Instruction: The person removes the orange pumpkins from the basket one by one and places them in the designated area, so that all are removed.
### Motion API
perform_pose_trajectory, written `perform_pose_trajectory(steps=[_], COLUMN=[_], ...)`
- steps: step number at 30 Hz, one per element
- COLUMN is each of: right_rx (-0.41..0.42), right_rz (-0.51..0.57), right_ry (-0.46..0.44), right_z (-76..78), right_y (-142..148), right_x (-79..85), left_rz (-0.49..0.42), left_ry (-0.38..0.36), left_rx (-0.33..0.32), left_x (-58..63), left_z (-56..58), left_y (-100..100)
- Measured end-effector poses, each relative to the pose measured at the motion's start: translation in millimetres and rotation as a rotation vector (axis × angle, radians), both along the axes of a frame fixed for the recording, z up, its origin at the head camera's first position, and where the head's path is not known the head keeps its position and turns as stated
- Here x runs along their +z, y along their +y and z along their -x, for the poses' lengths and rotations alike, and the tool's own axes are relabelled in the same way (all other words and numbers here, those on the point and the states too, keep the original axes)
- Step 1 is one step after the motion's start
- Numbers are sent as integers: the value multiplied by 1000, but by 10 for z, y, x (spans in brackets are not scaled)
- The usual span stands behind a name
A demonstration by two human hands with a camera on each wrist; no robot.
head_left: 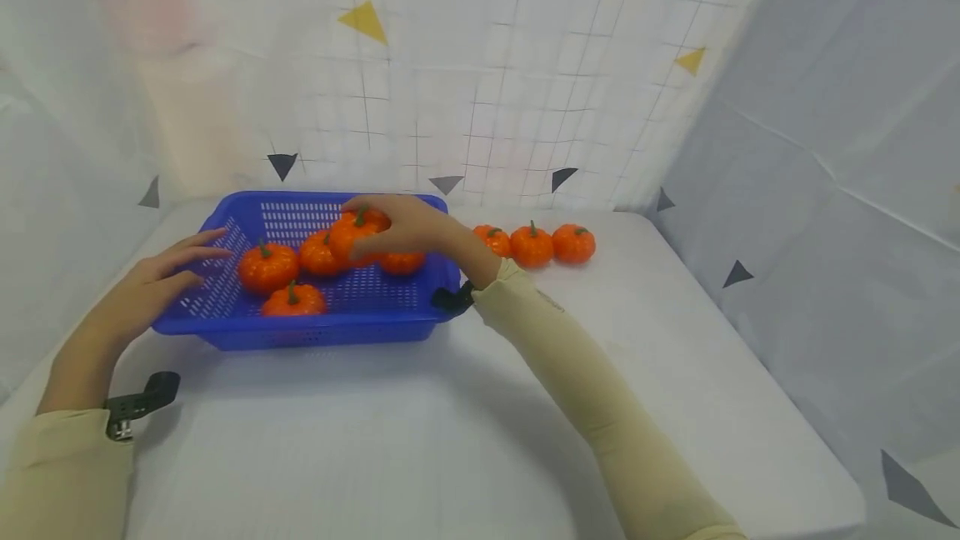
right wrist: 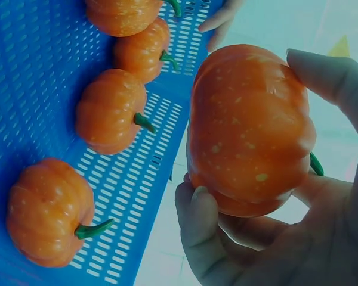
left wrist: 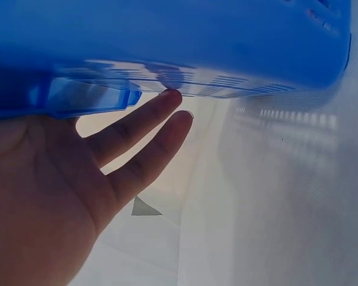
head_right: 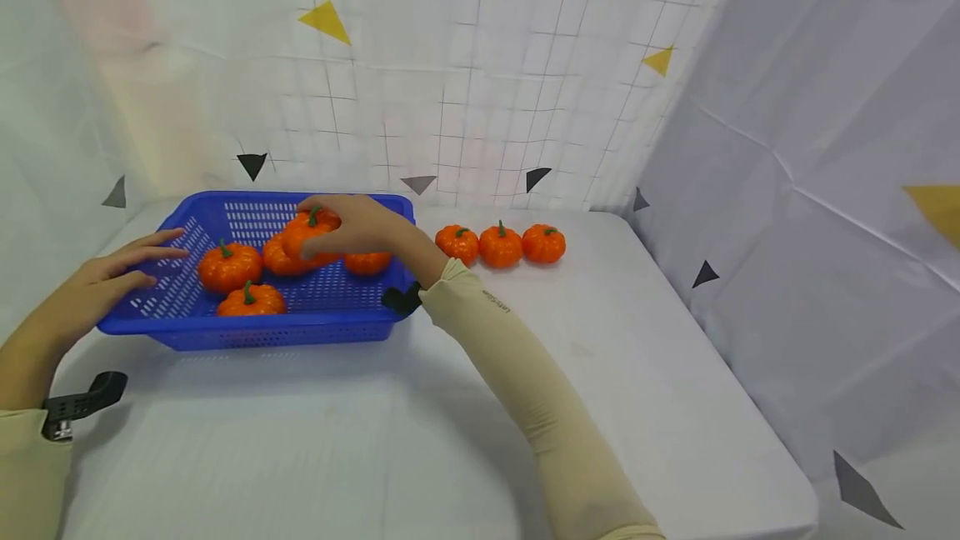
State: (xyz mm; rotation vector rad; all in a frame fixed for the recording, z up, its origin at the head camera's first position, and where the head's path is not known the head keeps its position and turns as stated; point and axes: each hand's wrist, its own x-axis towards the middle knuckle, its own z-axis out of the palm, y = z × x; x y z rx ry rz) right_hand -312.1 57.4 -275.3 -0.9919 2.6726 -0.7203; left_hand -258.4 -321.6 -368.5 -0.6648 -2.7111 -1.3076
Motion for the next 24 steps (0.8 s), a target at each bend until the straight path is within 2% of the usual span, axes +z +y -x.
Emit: perform_pose_trajectory(steps=[7,13,18,24], right_rx=[-43,-55,-87,-112], right_rz=[72,182,263,309], right_ry=[-3,-82,-112,-93], right_z=[-85,-253,-372,-427], right_y=[134,277,402,582], right_x=[55,134,101,28], left_rz=[1,-8,-6,-2], left_ry=[-5,6,4,0], left_rx=[5,9,7,-3], left_x=[6,0,-14,5], left_z=[-10,-21,-11,1], left_y=[3,-36,-28,9])
